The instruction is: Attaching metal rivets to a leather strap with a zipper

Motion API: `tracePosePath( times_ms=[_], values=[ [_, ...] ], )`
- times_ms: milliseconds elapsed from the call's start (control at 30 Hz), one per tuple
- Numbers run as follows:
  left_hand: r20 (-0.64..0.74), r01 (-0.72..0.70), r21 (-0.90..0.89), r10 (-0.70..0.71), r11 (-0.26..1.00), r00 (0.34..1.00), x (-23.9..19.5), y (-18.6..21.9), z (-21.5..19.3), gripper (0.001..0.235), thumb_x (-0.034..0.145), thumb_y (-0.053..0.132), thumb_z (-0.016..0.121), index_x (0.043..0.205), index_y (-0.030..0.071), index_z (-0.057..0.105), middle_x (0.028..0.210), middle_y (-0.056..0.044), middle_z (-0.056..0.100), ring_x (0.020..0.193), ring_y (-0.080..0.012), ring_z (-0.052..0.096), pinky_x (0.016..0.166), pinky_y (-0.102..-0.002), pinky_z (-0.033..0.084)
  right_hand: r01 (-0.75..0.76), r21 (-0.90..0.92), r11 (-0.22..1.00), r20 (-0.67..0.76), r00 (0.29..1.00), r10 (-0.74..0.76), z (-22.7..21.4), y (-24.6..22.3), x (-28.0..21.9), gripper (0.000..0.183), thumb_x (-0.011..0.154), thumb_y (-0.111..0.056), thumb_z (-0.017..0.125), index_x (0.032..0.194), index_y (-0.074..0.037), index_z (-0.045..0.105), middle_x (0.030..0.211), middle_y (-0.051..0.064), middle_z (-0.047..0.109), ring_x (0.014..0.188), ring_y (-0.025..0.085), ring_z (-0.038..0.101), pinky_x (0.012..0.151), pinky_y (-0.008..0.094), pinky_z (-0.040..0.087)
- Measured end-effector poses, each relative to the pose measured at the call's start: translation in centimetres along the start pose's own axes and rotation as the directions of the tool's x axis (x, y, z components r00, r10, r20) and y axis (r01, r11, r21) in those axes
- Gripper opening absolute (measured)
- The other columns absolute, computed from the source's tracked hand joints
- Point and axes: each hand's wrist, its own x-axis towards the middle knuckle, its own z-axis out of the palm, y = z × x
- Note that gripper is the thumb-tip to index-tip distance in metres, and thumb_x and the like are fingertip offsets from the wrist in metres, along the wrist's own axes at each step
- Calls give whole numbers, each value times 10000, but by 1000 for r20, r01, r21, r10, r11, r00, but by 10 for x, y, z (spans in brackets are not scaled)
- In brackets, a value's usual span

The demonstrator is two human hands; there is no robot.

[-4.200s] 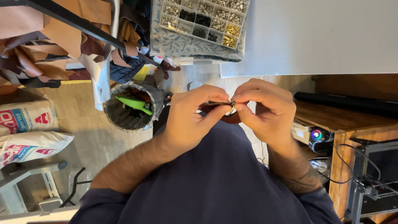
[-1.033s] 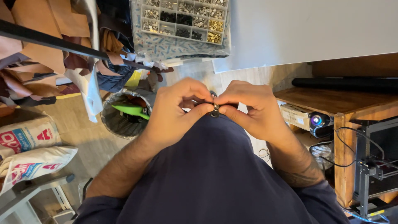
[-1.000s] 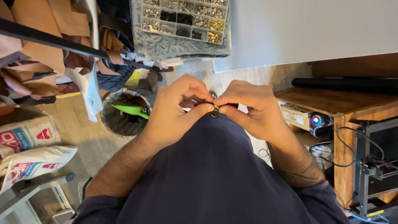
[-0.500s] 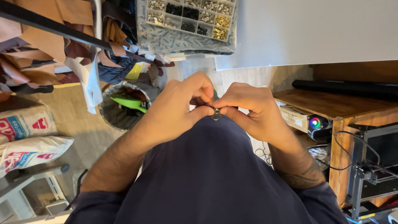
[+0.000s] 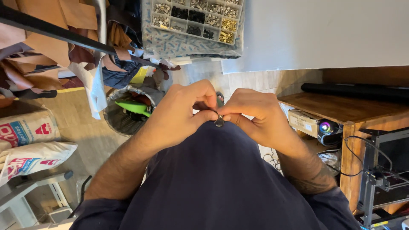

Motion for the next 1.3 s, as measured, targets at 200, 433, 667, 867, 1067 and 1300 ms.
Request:
tracePosePath(
  times_ms=[200,433,667,867,1067,1300],
  values=[
    [-48,-114,-1,114,993,992,5,5,-4,145,860,-75,730,851,65,694,749,-98,735,757,-274,763,727,-373,628,-82,30,996,-23,996,82,-5,11,-3,148,896,31,749,1034,-20,744,770,61,696,667,195,619,678,334,551],
    [-89,-149,-22,146,989,985,4,-5,-5,142,887,-51,735,882,90,747,800,-76,734,799,-247,749,742,-345,617,-87,87,992,-58,994,92,-3,17,-8,214,876,68,767,1057,14,666,793,78,726,677,178,648,708,337,560],
    [-86,-147,-23,145,989,986,3,-3,-4,163,892,-69,714,869,88,752,806,-84,739,784,-254,737,720,-348,596,-151,36,988,-1,989,151,-5,15,-6,275,885,29,768,1093,-33,599,830,66,772,690,159,669,764,339,567],
    [-69,-132,-20,130,991,989,5,-2,-6,170,888,-77,704,870,84,754,799,-86,735,770,-249,728,714,-345,589,-177,8,984,18,984,177,-7,13,-1,263,884,32,763,1080,-41,603,829,62,769,688,165,659,751,338,562],
    [-59,-94,-16,93,995,994,5,-6,-5,152,875,-64,723,886,85,747,777,-80,732,763,-243,736,708,-338,604,-123,6,992,29,992,122,-6,9,7,163,884,41,757,1005,-57,710,800,57,707,694,202,642,719,331,562],
    [-60,-110,-19,109,994,992,7,-3,-8,175,890,-63,708,877,102,764,802,-73,739,779,-232,732,731,-338,592,-174,6,985,49,984,173,-7,12,1,204,874,56,747,988,-58,622,802,56,694,705,193,662,727,357,569]
  ],
)
